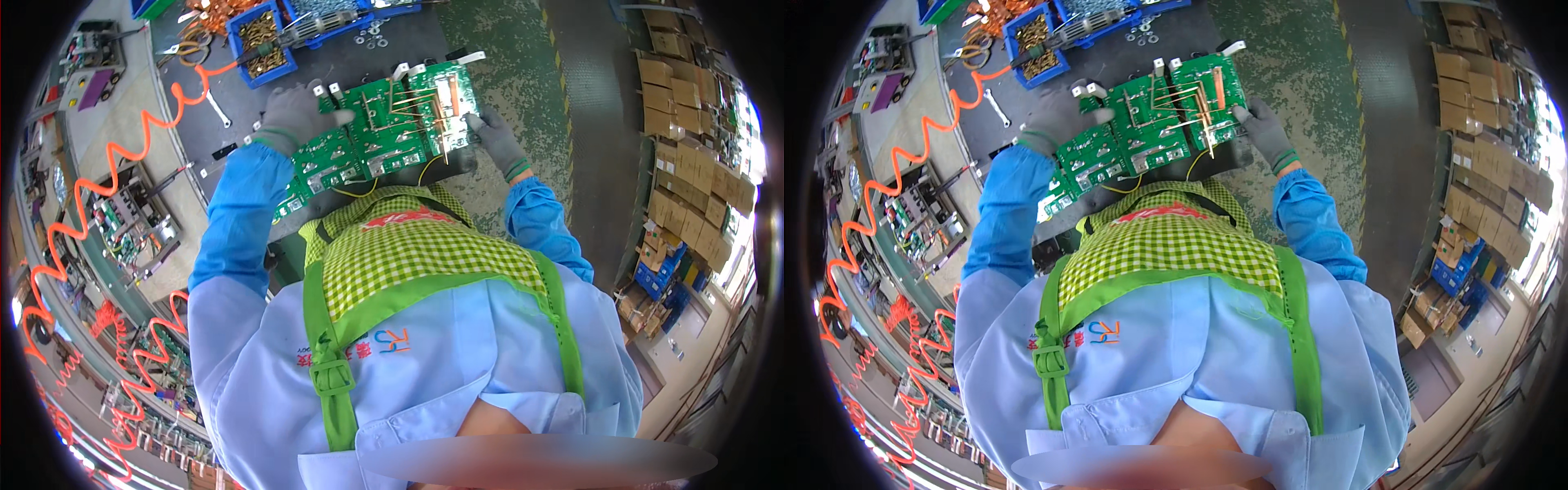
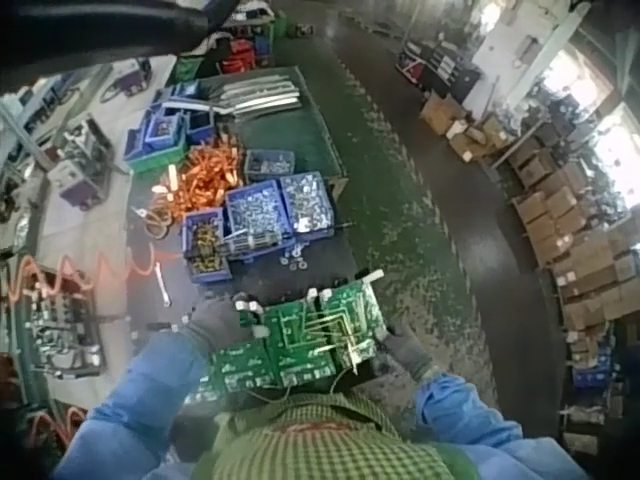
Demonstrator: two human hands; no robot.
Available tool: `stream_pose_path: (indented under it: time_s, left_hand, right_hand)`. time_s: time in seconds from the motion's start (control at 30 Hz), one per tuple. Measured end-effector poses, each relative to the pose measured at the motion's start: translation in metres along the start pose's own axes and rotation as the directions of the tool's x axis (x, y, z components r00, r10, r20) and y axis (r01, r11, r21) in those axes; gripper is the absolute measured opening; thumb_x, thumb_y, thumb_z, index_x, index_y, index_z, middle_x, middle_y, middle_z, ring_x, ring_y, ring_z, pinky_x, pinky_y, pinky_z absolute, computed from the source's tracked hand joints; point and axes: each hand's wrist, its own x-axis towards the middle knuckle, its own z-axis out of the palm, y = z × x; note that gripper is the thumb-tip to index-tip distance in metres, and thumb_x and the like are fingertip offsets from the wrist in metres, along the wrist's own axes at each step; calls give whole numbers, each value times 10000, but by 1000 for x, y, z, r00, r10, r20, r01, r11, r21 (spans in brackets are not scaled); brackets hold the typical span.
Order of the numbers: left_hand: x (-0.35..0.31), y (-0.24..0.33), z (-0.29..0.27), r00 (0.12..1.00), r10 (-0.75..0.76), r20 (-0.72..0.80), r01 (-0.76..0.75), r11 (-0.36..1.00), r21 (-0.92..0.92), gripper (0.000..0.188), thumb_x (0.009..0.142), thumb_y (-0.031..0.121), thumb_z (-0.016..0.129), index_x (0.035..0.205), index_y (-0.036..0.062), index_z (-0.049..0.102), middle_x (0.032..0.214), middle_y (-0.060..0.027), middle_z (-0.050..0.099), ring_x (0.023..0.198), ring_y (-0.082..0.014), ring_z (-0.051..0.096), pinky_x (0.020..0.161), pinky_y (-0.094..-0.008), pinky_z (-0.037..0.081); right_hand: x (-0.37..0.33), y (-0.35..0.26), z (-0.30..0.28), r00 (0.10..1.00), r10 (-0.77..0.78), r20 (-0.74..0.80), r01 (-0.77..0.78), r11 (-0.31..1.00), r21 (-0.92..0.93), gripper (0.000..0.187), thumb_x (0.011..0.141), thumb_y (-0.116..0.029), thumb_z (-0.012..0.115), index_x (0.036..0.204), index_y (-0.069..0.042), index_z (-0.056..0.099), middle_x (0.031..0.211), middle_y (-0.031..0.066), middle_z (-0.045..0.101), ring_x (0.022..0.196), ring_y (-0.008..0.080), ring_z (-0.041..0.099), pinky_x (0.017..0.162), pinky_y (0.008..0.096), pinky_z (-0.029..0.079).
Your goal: Assembling components and copper connectors onto green circuit boards at a factory workstation.
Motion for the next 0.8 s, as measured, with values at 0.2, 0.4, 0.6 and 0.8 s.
stream_pose_path:
  time_s: [0.2, 0.4, 0.6, 0.8]
  left_hand:
    - [5, -2, 29, 955, -64, -289, 29, 992, -124, 794, 682, 746, 458, 1061, 64, 599, 905, -154, 572, 873, -320, 585, 736, -423, 460]
    - [24, -18, 48, 889, 32, -457, -158, 958, -240, 761, 681, 747, 466, 949, 58, 647, 801, -158, 601, 765, -333, 592, 663, -430, 466]
    - [13, -10, 36, 969, 18, -248, -60, 985, -164, 776, 678, 763, 441, 995, 78, 623, 772, -156, 604, 793, -327, 603, 673, -424, 479]
    - [17, -9, 33, 992, -28, -122, 4, 981, -193, 786, 650, 782, 440, 1026, 115, 619, 847, -143, 619, 829, -318, 606, 689, -431, 479]
  right_hand:
    - [3, 12, -3, 999, 11, -44, -12, 1000, -17, 236, 875, -269, 557, 903, -38, 518, 713, 23, 510, 624, 87, 469, 545, 256, 407]
    - [3, 9, -2, 997, -37, -70, 33, 998, -55, 252, 869, -280, 566, 891, -32, 525, 693, 9, 499, 616, 83, 459, 539, 250, 388]
    - [0, 7, -4, 997, 52, -51, -55, 996, -71, 237, 885, -250, 554, 976, -31, 544, 823, 5, 559, 730, 75, 508, 633, 241, 438]
    - [-5, 2, -3, 999, 2, -37, -5, 998, -69, 250, 887, -261, 553, 958, -22, 544, 812, 10, 546, 722, 80, 497, 640, 258, 438]
